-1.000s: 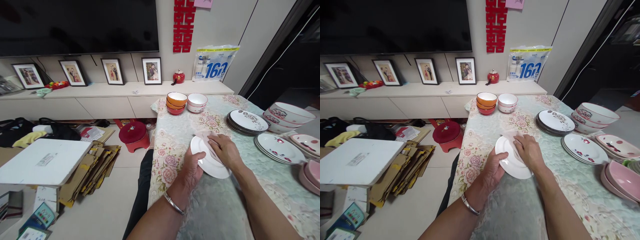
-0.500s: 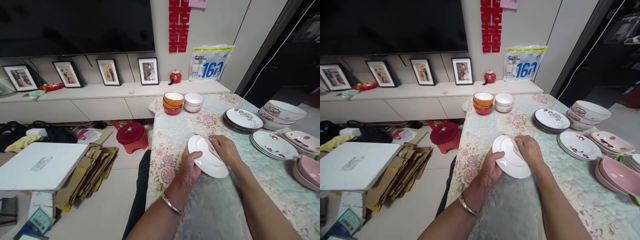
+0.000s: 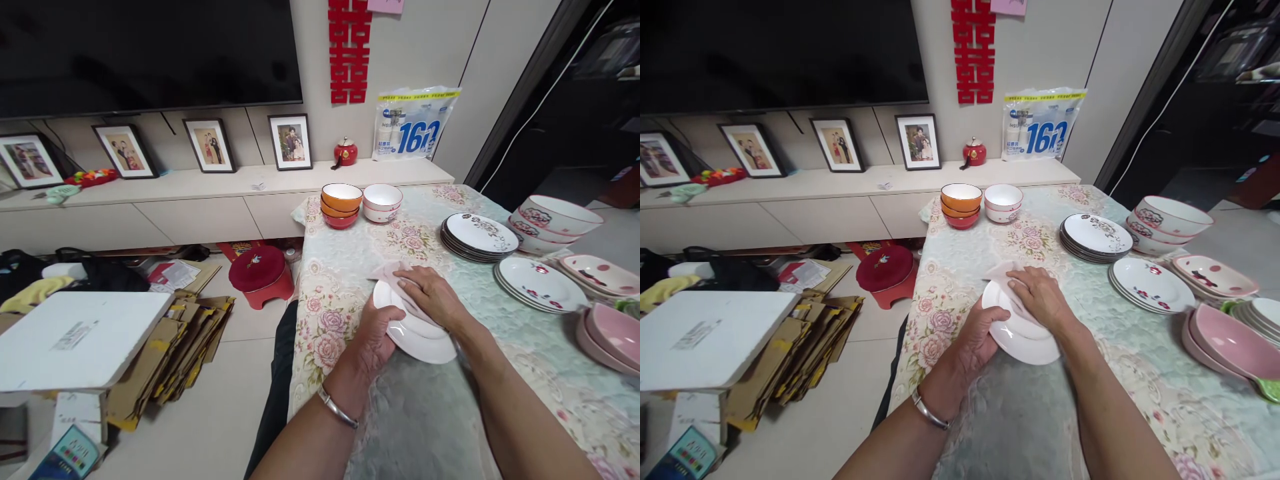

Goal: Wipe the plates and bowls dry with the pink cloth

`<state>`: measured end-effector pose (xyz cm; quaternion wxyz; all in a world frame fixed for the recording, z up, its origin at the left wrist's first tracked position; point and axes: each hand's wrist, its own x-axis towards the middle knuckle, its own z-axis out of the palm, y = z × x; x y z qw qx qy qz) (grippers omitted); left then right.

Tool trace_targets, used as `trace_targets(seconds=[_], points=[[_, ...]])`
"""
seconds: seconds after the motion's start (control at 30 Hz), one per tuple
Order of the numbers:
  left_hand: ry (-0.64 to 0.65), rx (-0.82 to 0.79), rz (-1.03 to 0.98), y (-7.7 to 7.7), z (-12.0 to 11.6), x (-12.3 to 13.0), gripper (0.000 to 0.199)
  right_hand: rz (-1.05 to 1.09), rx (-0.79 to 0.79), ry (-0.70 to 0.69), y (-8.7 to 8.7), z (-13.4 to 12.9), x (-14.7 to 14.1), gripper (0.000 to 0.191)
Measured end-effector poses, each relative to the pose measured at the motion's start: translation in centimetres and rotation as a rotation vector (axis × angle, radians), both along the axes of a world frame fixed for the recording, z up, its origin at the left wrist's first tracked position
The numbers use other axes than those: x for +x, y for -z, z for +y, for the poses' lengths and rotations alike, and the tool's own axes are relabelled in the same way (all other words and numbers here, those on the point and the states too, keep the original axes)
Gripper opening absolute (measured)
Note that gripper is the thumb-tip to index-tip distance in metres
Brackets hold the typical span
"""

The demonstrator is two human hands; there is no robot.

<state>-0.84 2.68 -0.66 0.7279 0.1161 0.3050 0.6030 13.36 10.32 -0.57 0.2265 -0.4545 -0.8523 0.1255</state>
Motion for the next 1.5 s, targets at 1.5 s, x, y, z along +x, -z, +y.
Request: trace_targets(seconds=[1.5], points=[[-0.104, 0.009, -0.017, 0.2, 0.2, 0.3, 0.07, -0.234, 0.026, 0.272, -0.6, -0.6, -0.6, 0.045]])
